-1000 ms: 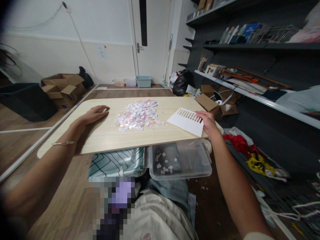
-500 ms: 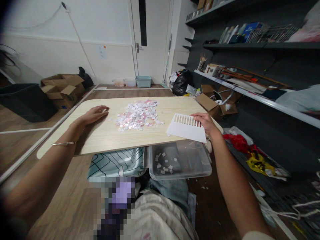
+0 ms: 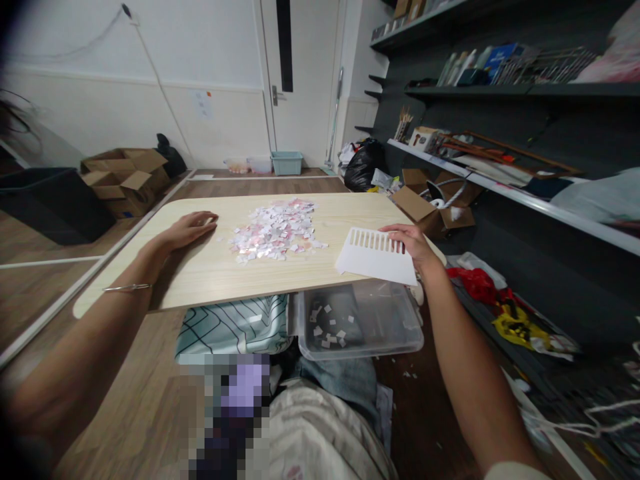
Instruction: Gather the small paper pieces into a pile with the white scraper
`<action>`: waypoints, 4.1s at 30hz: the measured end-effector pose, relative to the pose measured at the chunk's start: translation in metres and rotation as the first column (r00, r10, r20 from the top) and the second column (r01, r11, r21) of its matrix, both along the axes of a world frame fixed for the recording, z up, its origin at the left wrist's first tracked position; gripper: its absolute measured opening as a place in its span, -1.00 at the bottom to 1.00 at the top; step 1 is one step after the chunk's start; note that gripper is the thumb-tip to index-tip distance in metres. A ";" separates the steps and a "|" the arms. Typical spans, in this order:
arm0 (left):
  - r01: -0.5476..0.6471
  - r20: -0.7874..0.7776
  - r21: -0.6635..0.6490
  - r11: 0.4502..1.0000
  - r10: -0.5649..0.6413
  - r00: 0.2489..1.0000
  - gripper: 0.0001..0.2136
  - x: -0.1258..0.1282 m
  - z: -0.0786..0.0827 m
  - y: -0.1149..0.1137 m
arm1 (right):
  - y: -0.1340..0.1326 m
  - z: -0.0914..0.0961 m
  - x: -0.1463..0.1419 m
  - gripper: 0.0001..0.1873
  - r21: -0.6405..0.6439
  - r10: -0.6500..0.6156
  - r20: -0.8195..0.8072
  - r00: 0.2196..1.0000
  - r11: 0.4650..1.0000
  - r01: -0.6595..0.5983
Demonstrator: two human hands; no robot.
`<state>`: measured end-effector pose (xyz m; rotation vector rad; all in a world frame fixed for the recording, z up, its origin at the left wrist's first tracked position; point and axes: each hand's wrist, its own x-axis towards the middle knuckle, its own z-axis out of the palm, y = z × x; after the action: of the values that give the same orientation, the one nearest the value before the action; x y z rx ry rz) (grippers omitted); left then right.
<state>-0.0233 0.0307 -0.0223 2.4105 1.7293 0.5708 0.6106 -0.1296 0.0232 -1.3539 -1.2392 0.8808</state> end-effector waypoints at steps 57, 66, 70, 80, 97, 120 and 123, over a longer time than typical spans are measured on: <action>-0.024 0.014 -0.037 0.999 0.025 1.000 -0.32 0.005 0.007 -0.007 | 0.009 -0.001 0.003 -0.73 0.068 -0.079 -0.122 0.989 0.994 0.088; -0.019 0.003 -0.033 0.999 0.020 1.000 -0.29 0.005 0.006 -0.005 | 0.009 -0.006 0.002 -0.57 0.036 0.021 -0.075 0.997 0.999 -0.019; -0.024 0.012 -0.030 0.999 0.024 1.000 -0.33 0.005 0.005 -0.005 | 0.010 -0.007 0.003 -0.60 0.058 0.015 -0.059 0.998 0.998 -0.011; -0.023 0.015 -0.030 0.999 0.023 1.000 -0.29 0.004 0.005 -0.005 | 0.015 -0.009 0.003 -0.72 0.079 -0.094 -0.080 0.992 0.992 0.100; -0.022 0.005 -0.042 0.999 0.022 1.000 -0.28 0.004 0.006 -0.005 | 0.006 -0.001 0.001 -0.74 0.056 -0.075 -0.072 0.995 0.995 0.079; 0.007 -0.005 -0.013 1.000 -0.007 1.000 -0.35 -0.001 0.002 0.000 | 0.007 0.008 0.015 -0.78 0.028 -0.015 0.030 0.999 1.000 0.014; 0.006 -0.006 -0.014 1.000 -0.006 1.000 -0.36 -0.001 0.002 0.000 | 0.009 0.004 0.013 -0.77 0.056 -0.072 -0.036 0.997 0.996 0.074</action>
<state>-0.0246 0.0306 -0.0199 2.4096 1.7220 0.5492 0.6237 -0.1208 0.0268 -1.3256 -1.1726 0.8083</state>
